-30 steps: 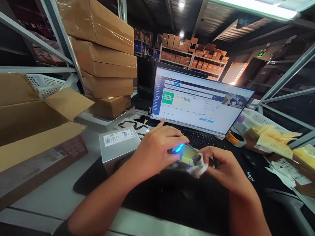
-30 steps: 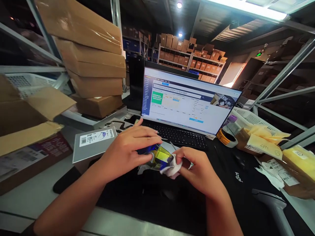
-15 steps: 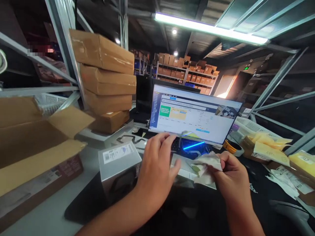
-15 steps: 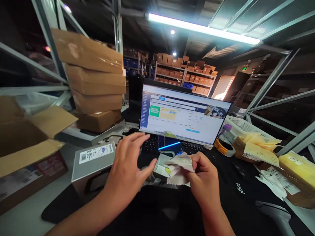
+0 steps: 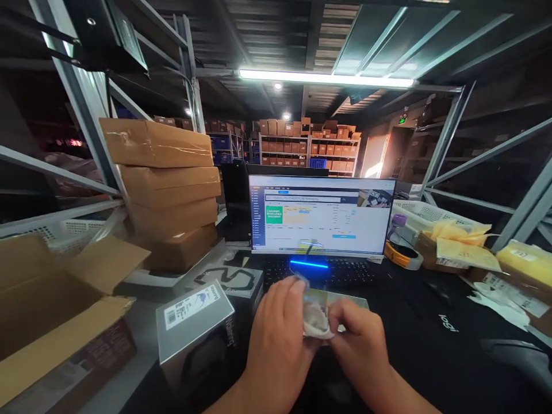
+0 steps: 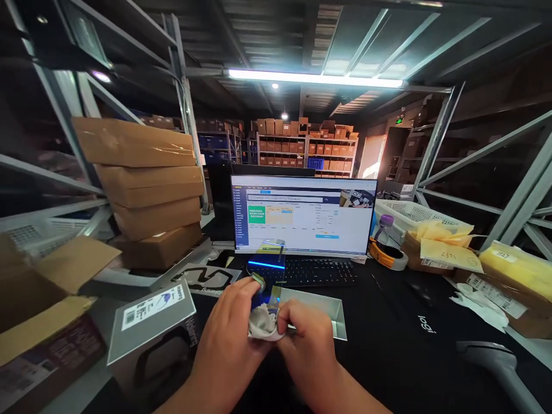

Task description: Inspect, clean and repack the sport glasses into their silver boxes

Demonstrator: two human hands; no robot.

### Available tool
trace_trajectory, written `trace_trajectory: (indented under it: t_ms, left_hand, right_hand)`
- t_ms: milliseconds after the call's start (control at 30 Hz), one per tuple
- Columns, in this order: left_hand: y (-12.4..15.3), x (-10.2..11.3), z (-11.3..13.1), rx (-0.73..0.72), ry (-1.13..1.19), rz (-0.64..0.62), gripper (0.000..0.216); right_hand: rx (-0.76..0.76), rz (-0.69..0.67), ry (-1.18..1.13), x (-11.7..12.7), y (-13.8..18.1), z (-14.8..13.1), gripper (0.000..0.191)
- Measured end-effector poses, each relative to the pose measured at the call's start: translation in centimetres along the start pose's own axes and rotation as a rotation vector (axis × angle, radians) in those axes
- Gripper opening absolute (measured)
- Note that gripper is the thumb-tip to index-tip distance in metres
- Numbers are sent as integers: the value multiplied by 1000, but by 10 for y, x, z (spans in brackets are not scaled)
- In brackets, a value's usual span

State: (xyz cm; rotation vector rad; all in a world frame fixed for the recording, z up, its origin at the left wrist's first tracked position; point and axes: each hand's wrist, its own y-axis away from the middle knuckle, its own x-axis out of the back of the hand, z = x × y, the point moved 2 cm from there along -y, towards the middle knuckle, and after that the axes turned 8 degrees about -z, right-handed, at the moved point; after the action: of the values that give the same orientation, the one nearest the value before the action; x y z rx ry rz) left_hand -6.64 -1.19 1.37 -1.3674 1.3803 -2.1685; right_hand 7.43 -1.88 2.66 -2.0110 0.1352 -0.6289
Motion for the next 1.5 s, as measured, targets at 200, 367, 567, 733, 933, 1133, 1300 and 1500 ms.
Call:
trace_trajectory:
  t_ms: [200,367,567,733,933,1133,1300,1500]
  left_hand:
    - [-5,-1,-3,-240,84,-43,31]
    - [-15,4,-7,-426,273,-173,29]
    - [-16,-3,-11,-449,261,-196,33]
    - [-11,-10,-9,-315,184,-13,19]
    - [-6,-8,-4,-344,186,234,17]
    - [3,-14,1,-508,170,210,23]
    - [2,-15,4,-427,94,231,26]
    - [-6,-10,0,-356,117,202,19]
  right_hand:
    - [-30,69,185,17,0,-6,19]
    - [-500,38,-159,52,-12,15,36]
    - [-674,153,-578,59,-20,39,50]
    - [-616,203,-423,30,-12,18,44]
    - [-340,205,-176,12,-1,-1,37]
    - [-665,238,-485,51,-15,34,53]
    - [-663,215,-446,55,-21,35,50]
    - [-589,-136,-200,31,-12,15,41]
